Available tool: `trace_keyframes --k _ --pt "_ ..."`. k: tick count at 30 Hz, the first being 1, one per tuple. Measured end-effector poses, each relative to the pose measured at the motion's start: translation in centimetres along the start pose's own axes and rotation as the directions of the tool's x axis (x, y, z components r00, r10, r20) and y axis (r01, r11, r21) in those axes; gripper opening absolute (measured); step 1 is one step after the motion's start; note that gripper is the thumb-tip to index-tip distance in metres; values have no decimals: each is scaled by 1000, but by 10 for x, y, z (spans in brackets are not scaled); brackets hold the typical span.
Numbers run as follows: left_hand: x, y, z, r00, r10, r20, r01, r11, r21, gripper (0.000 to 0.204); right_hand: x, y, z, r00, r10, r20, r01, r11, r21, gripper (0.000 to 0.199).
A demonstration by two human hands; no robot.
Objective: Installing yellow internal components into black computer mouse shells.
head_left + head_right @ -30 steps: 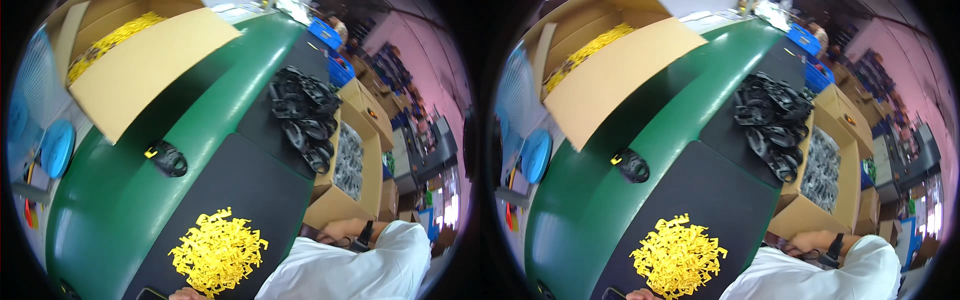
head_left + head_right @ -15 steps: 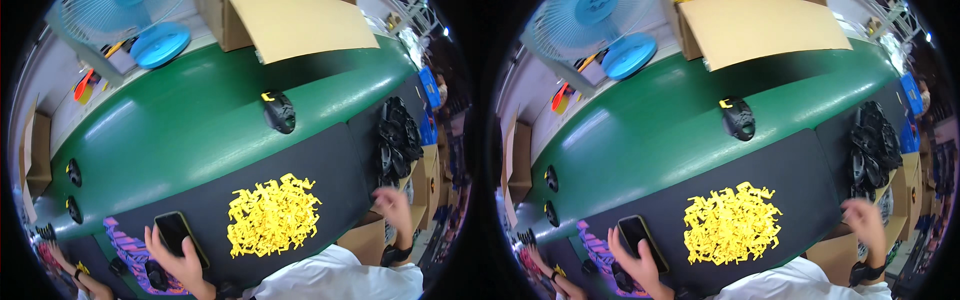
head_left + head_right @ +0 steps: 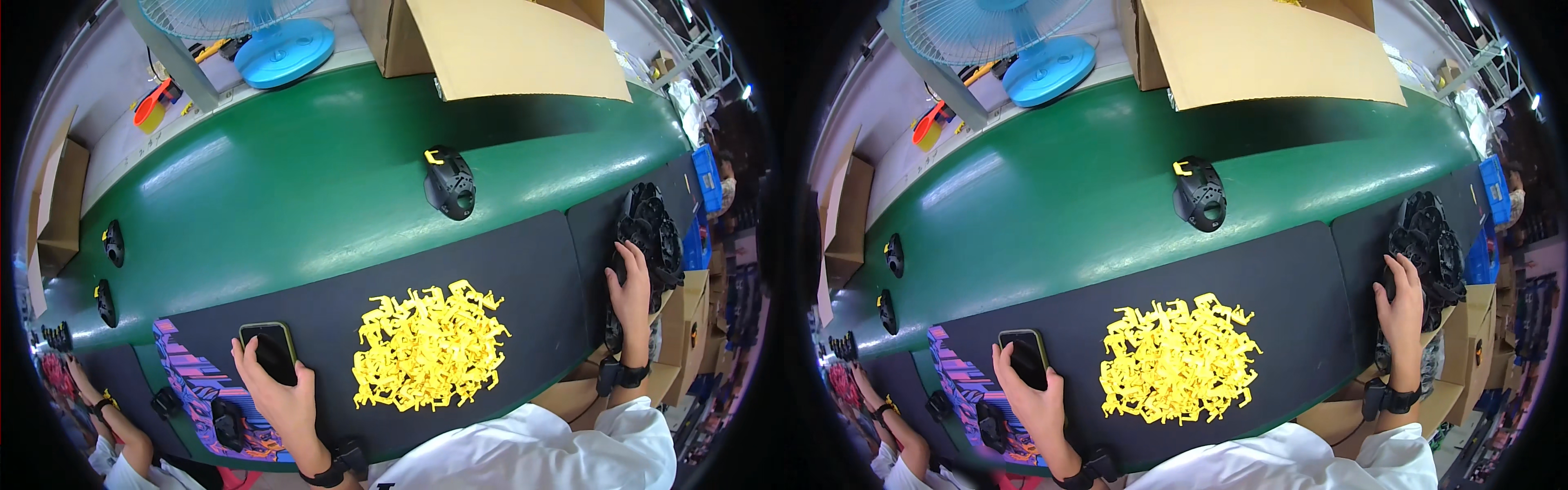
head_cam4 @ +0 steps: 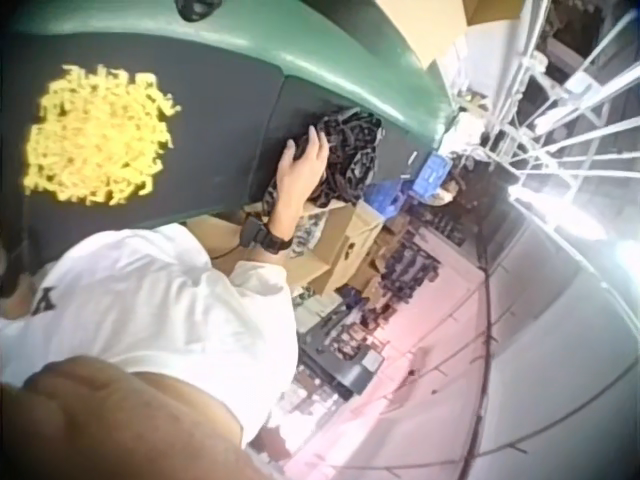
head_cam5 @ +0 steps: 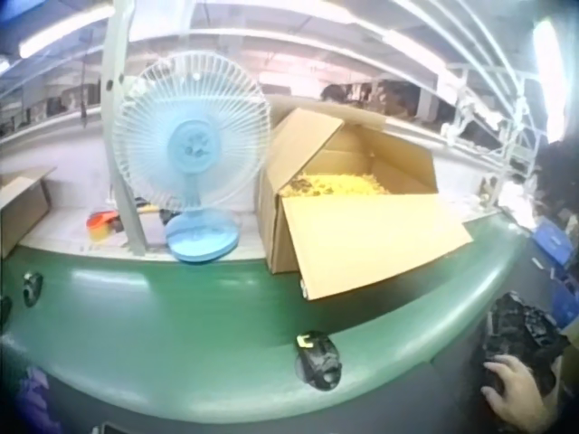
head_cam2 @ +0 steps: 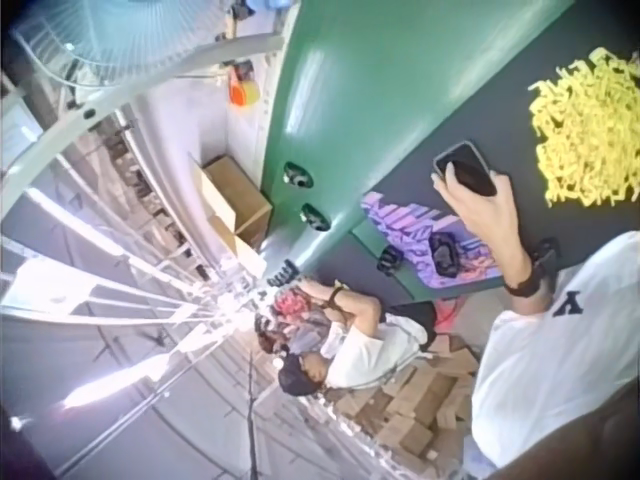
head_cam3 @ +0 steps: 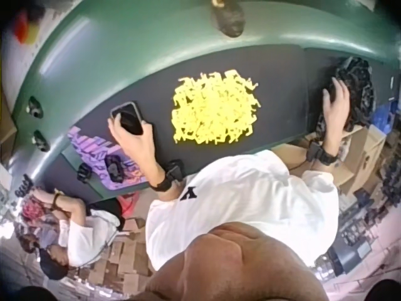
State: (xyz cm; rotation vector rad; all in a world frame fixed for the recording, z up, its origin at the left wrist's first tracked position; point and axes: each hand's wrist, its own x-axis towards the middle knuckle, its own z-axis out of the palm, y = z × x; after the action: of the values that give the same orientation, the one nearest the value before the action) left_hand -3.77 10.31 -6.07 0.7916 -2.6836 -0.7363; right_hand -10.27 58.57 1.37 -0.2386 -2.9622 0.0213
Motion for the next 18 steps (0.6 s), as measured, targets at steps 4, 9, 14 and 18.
trace_keyframes --k 4,9,14,18 --pt "-2 0 -5 1000 18 9 -18 1000 22 69 -3 -2 7 998 -60 -29 59 998 -36 51" --pt "-4 -11 -3 999 24 -28 -26 998 -49 71 -16 10 -4 997 -28 -71 31 999 39 56" --pt "-14 23 -21 960 261 -101 -273 953 -133 69 -49 4 -37 954 -78 -290 113 988 104 48" --pt "-37 71 -15 802 565 194 -216 578 -787 67 -59 -54 -22 879 -166 -447 406 752 520 25"
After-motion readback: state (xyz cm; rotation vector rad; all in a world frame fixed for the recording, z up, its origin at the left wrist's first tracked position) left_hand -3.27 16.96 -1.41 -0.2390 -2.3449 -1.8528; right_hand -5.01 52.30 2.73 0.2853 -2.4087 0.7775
